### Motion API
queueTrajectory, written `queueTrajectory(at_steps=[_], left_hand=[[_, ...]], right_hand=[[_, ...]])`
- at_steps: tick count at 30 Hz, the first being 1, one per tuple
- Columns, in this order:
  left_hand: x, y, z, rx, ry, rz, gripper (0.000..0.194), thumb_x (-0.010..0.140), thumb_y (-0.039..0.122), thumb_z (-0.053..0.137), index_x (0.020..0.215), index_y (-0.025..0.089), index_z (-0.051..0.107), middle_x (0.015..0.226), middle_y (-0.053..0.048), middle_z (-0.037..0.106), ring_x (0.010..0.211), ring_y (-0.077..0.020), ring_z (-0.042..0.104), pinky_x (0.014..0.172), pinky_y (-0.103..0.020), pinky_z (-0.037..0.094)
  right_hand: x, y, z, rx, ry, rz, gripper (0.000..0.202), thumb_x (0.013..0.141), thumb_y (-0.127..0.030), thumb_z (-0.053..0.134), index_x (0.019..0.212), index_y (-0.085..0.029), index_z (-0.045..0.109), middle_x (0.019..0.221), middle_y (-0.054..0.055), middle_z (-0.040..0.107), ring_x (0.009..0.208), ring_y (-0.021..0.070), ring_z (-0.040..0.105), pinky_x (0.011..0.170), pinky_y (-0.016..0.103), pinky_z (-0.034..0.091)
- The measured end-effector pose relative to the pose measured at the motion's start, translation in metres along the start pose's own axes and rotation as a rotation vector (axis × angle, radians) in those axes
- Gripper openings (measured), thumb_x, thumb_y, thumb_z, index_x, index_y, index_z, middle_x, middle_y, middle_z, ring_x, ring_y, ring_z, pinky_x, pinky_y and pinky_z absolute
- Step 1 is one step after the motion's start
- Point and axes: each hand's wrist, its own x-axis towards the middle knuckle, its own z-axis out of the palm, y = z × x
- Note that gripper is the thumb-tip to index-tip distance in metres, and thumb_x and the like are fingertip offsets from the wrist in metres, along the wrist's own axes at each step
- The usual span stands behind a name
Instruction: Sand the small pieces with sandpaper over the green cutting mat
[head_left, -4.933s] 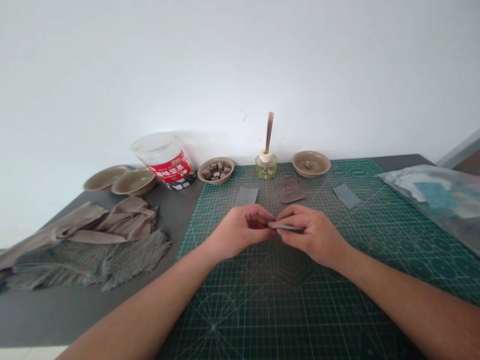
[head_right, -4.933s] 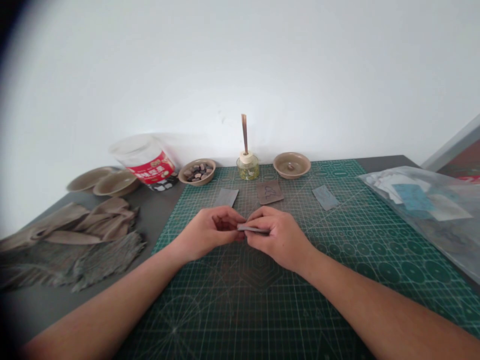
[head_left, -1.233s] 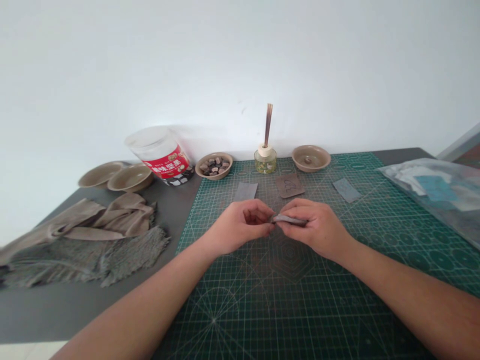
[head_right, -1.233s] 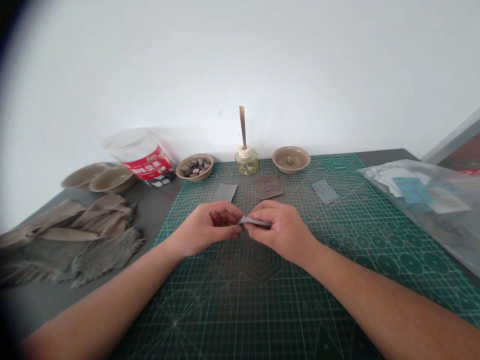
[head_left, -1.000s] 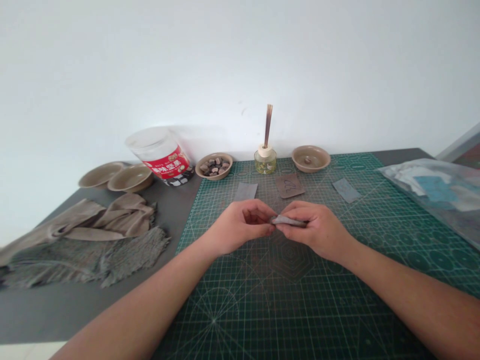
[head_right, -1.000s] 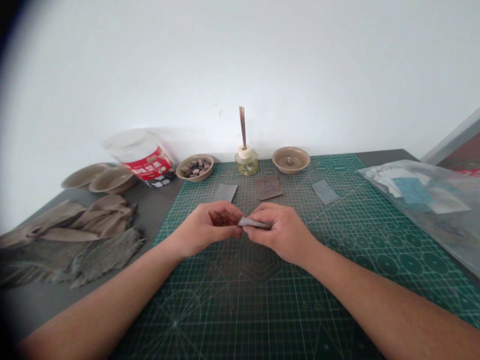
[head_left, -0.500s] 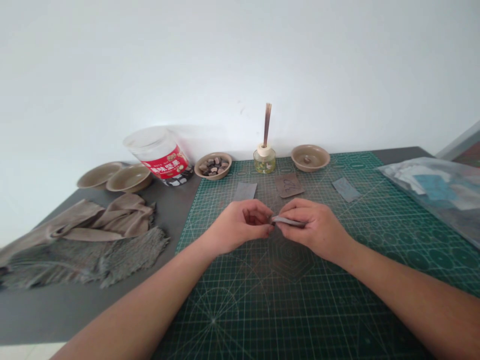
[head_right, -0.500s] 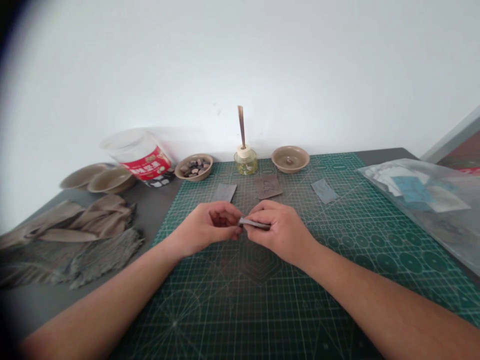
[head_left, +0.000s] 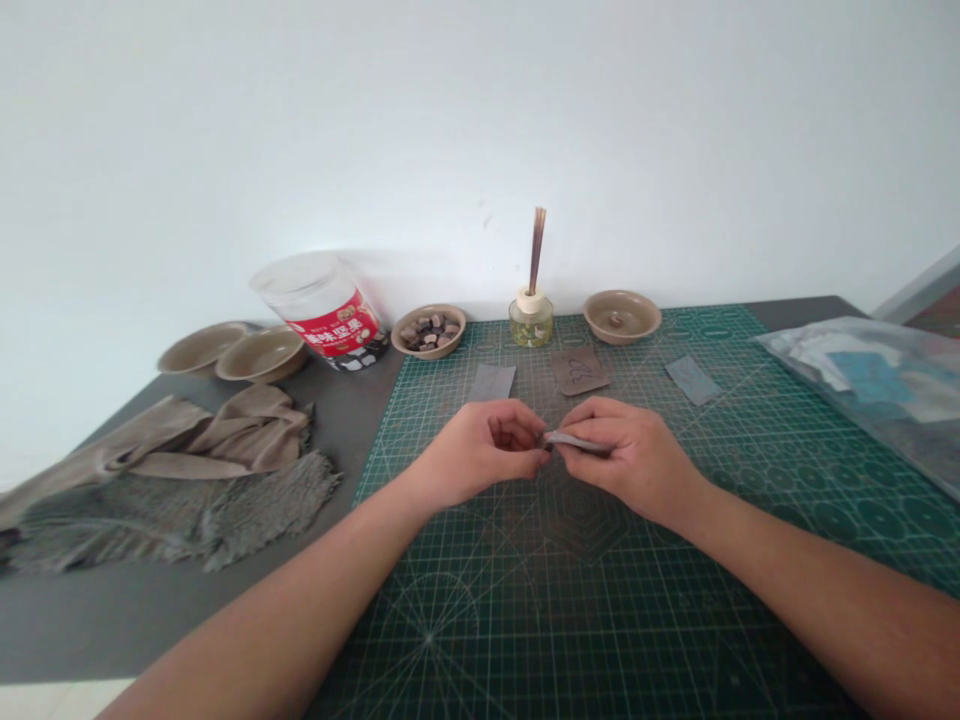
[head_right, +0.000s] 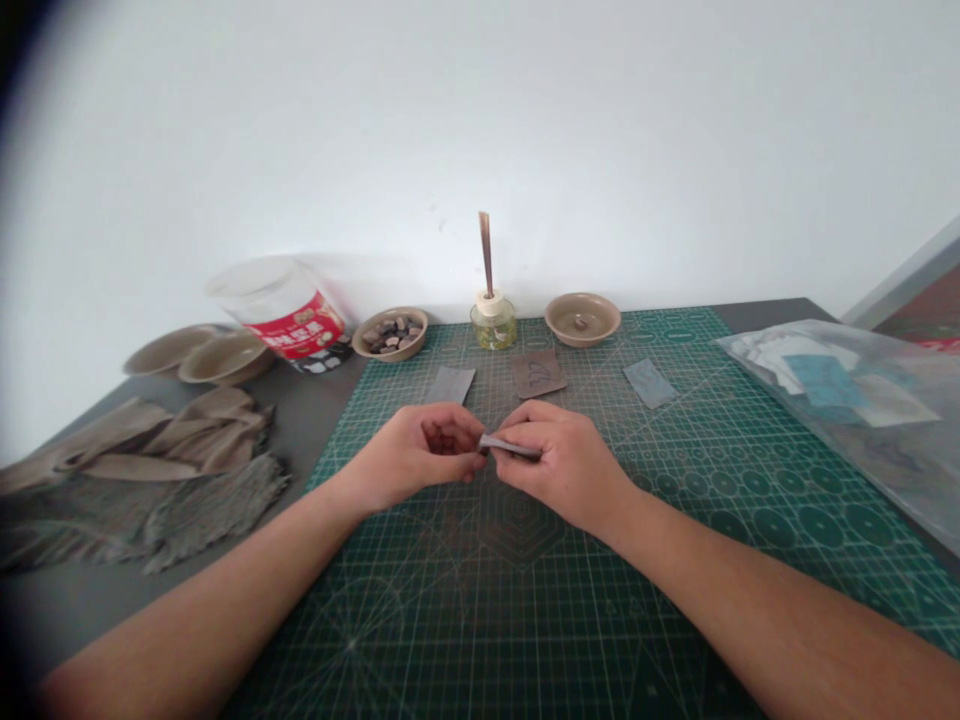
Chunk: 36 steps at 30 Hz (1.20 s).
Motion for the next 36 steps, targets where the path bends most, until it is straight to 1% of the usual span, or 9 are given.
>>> queueTrajectory(at_steps=[3,7,11,13,16,21,25,29,36], left_hand=[[0.0,0.0,0.0,-0.029,-0.012,0.01,0.022,0.072,0.018,0.079,0.092,0.013,0.07,0.082,-0.004,0.074,0.072,-0.0123,0.067,0.067,-0.022,0.051],[0.0,-0.002,0.0,-0.014,-0.011,0.004,0.022,0.073,0.02,0.08,0.091,0.013,0.069,0.078,-0.002,0.073,0.068,-0.0104,0.065,0.063,-0.021,0.049],[0.0,-0.004,0.0,0.008,-0.018,0.002,0.023,0.072,0.022,0.081,0.088,0.014,0.068,0.076,-0.002,0.072,0.067,-0.0107,0.065,0.062,-0.021,0.049],[0.0,-0.004,0.0,0.004,0.012,0.02,0.025,0.073,0.022,0.081,0.091,0.015,0.066,0.077,-0.002,0.072,0.068,-0.0112,0.066,0.064,-0.021,0.05],[0.0,-0.004,0.001,-0.003,0.096,0.07,0.027,0.073,0.02,0.081,0.093,0.016,0.064,0.08,-0.002,0.073,0.071,-0.0115,0.067,0.066,-0.022,0.052],[-0.001,-0.003,0.006,-0.02,0.157,0.131,0.019,0.074,0.015,0.077,0.089,0.014,0.065,0.083,-0.003,0.074,0.073,-0.0122,0.068,0.067,-0.022,0.052],[-0.003,-0.005,0.009,0.101,0.207,0.166,0.01,0.077,0.016,0.074,0.085,0.014,0.069,0.079,-0.003,0.073,0.07,-0.0124,0.066,0.065,-0.023,0.051],[-0.005,-0.006,0.009,0.181,0.269,0.223,0.009,0.078,0.017,0.074,0.086,0.015,0.071,0.082,-0.003,0.074,0.074,-0.0136,0.067,0.068,-0.024,0.053],[-0.004,-0.006,0.009,0.242,0.285,0.27,0.006,0.079,0.016,0.073,0.085,0.016,0.072,0.084,-0.004,0.075,0.078,-0.0157,0.069,0.073,-0.027,0.055]], right_hand=[[0.0,-0.001,0.001,0.022,-0.029,0.01,0.01,0.085,-0.017,0.071,0.086,-0.024,0.078,0.087,-0.001,0.071,0.078,0.0129,0.066,0.073,0.025,0.05],[0.0,-0.001,0.001,0.02,-0.026,0.001,0.011,0.084,-0.016,0.071,0.087,-0.023,0.079,0.089,0.0,0.072,0.079,0.0131,0.066,0.073,0.025,0.05],[0.001,0.002,-0.002,0.079,-0.106,0.014,0.01,0.085,-0.018,0.071,0.088,-0.023,0.079,0.088,0.0,0.072,0.08,0.0137,0.067,0.074,0.026,0.051],[0.002,0.004,-0.005,0.086,-0.048,0.054,0.009,0.086,-0.02,0.07,0.086,-0.023,0.078,0.09,0.0,0.073,0.082,0.0147,0.068,0.075,0.027,0.051],[0.003,0.005,-0.006,0.043,0.09,0.08,0.01,0.087,-0.022,0.069,0.091,-0.023,0.078,0.095,0.001,0.075,0.086,0.0171,0.069,0.078,0.029,0.052],[0.001,-0.002,-0.001,0.009,0.178,0.034,0.013,0.089,-0.022,0.066,0.096,-0.023,0.077,0.096,0.001,0.077,0.089,0.0177,0.071,0.081,0.029,0.054],[0.0,-0.002,0.004,-0.038,0.185,-0.034,0.015,0.088,-0.018,0.067,0.097,-0.024,0.078,0.1,0.002,0.077,0.093,0.0176,0.072,0.086,0.029,0.056],[0.0,0.001,0.006,-0.063,0.172,-0.028,0.016,0.088,-0.018,0.067,0.097,-0.024,0.078,0.101,0.002,0.077,0.093,0.0176,0.072,0.085,0.029,0.057],[0.0,0.0,0.008,-0.058,0.17,-0.058,0.018,0.088,-0.015,0.066,0.1,-0.022,0.078,0.105,0.002,0.077,0.097,0.0157,0.072,0.09,0.027,0.056]])
